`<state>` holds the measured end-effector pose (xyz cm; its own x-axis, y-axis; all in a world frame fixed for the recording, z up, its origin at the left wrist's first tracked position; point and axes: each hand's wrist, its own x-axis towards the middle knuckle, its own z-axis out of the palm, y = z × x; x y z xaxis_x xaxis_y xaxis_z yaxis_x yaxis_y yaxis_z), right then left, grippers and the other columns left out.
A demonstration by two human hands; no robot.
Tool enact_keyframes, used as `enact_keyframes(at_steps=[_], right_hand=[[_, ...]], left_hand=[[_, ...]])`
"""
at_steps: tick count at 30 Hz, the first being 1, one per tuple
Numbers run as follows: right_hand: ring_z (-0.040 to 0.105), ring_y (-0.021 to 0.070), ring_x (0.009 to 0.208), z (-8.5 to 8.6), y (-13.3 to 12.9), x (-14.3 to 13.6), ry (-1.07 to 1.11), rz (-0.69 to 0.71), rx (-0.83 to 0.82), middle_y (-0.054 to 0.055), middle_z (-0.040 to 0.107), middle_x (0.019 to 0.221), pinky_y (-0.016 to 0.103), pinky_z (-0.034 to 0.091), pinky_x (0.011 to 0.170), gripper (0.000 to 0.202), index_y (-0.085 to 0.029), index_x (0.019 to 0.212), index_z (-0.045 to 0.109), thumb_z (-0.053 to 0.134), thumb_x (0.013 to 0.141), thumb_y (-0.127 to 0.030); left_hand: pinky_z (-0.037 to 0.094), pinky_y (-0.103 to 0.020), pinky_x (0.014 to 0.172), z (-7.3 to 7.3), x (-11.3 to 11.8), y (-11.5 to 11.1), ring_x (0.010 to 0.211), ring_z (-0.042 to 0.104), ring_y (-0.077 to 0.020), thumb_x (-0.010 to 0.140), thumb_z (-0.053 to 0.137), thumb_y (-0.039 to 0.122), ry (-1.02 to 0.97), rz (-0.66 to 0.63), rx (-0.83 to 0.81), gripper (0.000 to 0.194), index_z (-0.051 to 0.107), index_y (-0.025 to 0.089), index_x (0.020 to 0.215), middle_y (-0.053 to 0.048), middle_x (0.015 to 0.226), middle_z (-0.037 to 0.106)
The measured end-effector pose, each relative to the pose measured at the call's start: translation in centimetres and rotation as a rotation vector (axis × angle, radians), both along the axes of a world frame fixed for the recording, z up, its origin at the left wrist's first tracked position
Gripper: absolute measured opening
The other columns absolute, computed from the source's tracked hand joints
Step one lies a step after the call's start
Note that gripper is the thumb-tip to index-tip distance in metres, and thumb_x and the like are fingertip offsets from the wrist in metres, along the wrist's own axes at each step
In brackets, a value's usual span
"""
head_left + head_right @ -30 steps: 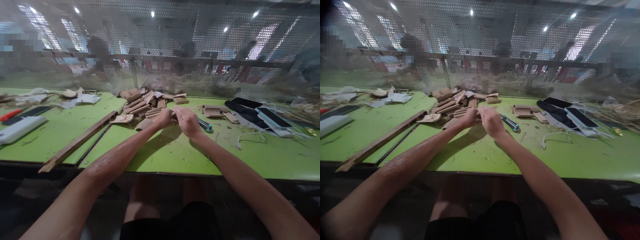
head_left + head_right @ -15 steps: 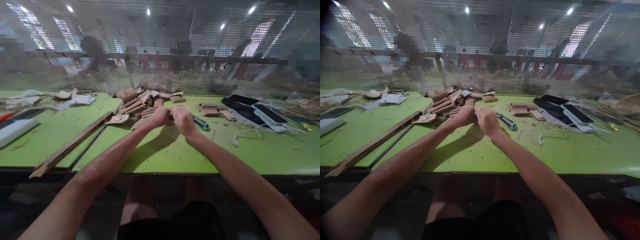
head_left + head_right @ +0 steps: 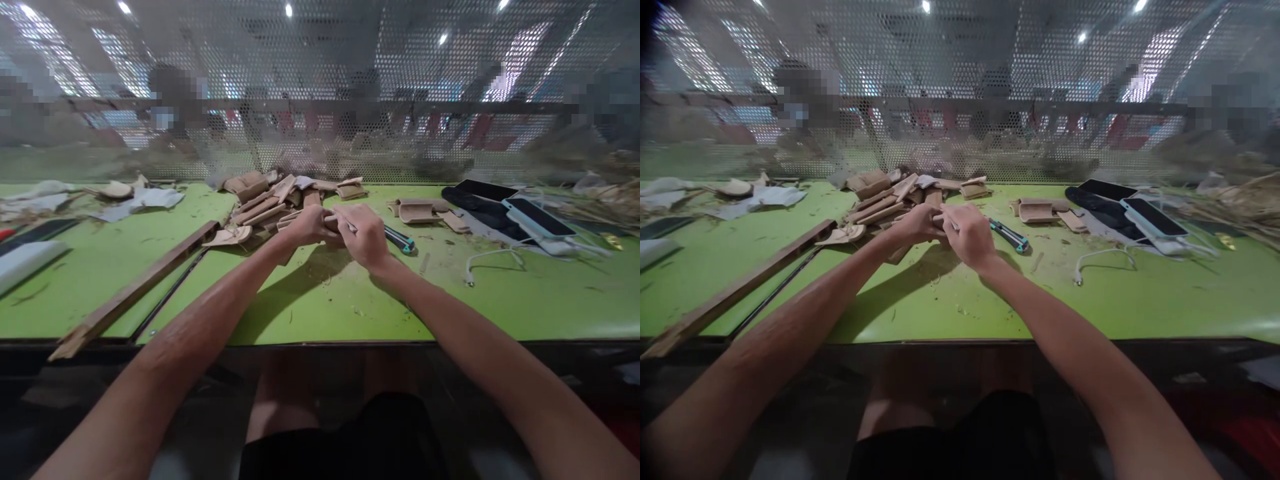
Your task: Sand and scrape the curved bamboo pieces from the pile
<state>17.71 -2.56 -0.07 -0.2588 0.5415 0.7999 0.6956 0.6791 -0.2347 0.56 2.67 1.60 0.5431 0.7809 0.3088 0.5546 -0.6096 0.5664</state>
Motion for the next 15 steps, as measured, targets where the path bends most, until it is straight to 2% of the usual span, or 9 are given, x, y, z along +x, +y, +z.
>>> enact_keyframes(at_steps=[5,8,11,15], right_hand=[[0.066,0.0257,0.109,0.0,-0.3,-0.2,0.054,0.019,-0.003,0.007,0.078,0.114,0.045,0.052,0.104,0.038,-0.028,0.125,0.077,0.047,0.101,-0.025],[0.064,0.0249,0.112,-0.2,-0.2,-0.3,0.073,0.040,-0.048,0.008,0.074,0.115,0.043,0.052,0.104,0.040,-0.028,0.128,0.075,0.048,0.099,-0.023],[0.064,0.0233,0.114,-0.7,0.3,-0.5,0.117,0.092,-0.120,0.009,0.070,0.120,0.039,0.053,0.104,0.043,-0.024,0.135,0.069,0.048,0.098,-0.021],[0.064,0.0248,0.114,-1.2,1.0,-0.6,0.159,0.090,-0.163,0.012,0.070,0.119,0.041,0.052,0.105,0.041,-0.019,0.133,0.068,0.044,0.102,-0.029]], left_hand=[[0.034,-0.021,0.059,-0.4,0.4,0.2,0.063,0.047,-0.0101,0.065,0.074,0.024,0.036,-0.016,0.126,0.019,0.072,0.010,0.077,0.002,0.063,0.059],[0.033,-0.021,0.057,-0.4,0.3,0.1,0.060,0.042,-0.0088,0.064,0.073,0.020,0.056,-0.001,0.164,0.012,0.070,0.011,0.072,0.004,0.057,0.054],[0.031,-0.022,0.056,0.1,-0.1,0.1,0.057,0.039,-0.0086,0.063,0.072,0.018,0.113,-0.010,0.112,0.008,0.067,0.013,0.065,0.005,0.052,0.047],[0.031,-0.023,0.056,0.2,0.1,-0.1,0.058,0.042,-0.0102,0.061,0.072,0.017,0.122,0.028,0.111,0.008,0.066,0.013,0.064,0.005,0.051,0.047]])
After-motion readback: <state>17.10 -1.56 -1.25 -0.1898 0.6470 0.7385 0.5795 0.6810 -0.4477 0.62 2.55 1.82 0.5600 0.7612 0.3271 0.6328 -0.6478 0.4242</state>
